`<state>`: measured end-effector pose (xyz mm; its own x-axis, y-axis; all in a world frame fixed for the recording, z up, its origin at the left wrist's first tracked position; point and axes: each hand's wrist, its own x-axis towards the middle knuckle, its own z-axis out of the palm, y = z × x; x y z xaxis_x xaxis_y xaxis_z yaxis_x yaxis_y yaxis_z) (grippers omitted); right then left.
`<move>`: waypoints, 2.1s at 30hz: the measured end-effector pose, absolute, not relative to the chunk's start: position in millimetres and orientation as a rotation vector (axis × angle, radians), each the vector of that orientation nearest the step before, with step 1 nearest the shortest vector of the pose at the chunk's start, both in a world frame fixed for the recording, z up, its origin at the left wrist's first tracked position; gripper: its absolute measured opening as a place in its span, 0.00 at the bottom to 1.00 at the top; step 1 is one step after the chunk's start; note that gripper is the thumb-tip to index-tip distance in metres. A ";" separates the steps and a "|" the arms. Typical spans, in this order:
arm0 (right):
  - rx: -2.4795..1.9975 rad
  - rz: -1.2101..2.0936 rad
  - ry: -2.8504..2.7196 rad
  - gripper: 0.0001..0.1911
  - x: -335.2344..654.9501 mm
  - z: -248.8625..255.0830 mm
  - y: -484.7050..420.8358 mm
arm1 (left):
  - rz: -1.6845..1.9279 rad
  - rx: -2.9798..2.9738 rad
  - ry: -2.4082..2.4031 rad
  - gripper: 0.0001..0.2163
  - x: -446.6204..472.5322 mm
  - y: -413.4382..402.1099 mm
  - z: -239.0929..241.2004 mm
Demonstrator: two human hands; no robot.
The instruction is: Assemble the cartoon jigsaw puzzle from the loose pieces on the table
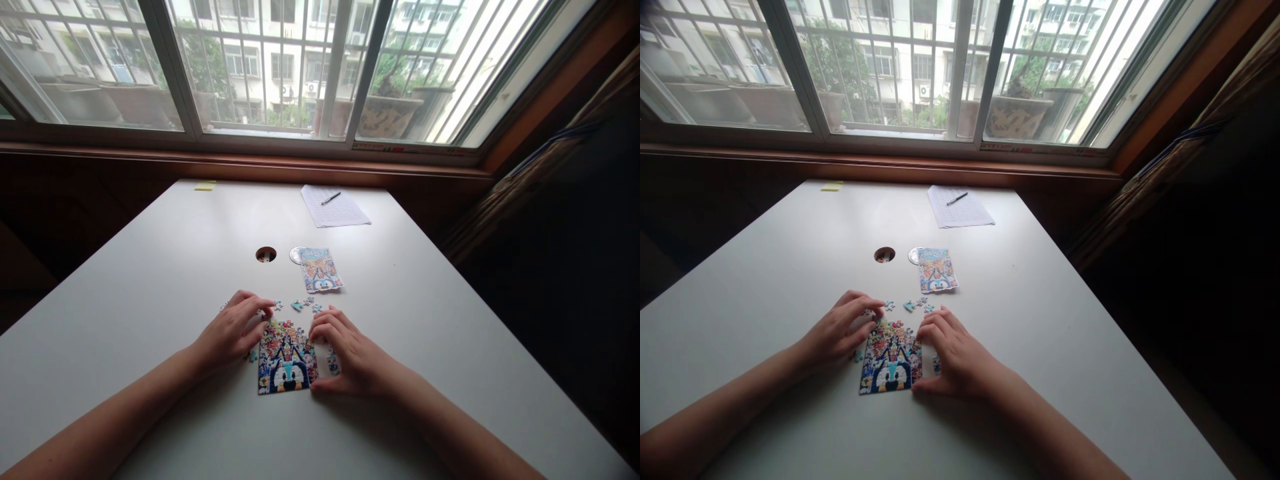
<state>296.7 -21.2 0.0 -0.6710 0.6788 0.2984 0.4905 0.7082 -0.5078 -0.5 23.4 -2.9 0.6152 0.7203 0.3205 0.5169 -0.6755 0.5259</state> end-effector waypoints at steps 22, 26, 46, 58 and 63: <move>-1.062 0.466 -2.527 0.34 299.4 0.0 -19.3 | 0.641 2.686 1.328 0.09 -7.3 22.1 -1.1; -1.172 0.491 -2.514 0.35 298.0 5.9 -22.0 | 0.611 2.653 1.322 0.09 -6.0 22.1 0.2; -1.316 0.749 -2.457 0.33 288.7 22.7 -23.1 | 0.494 2.215 1.439 0.14 -5.8 25.4 8.0; -1.246 0.743 -2.441 0.34 290.8 13.2 -21.5 | 0.603 2.249 1.407 0.12 -5.0 24.2 4.7; -1.239 0.726 -2.450 0.34 290.5 12.4 -21.6 | 0.568 2.228 1.431 0.12 -4.9 24.0 4.7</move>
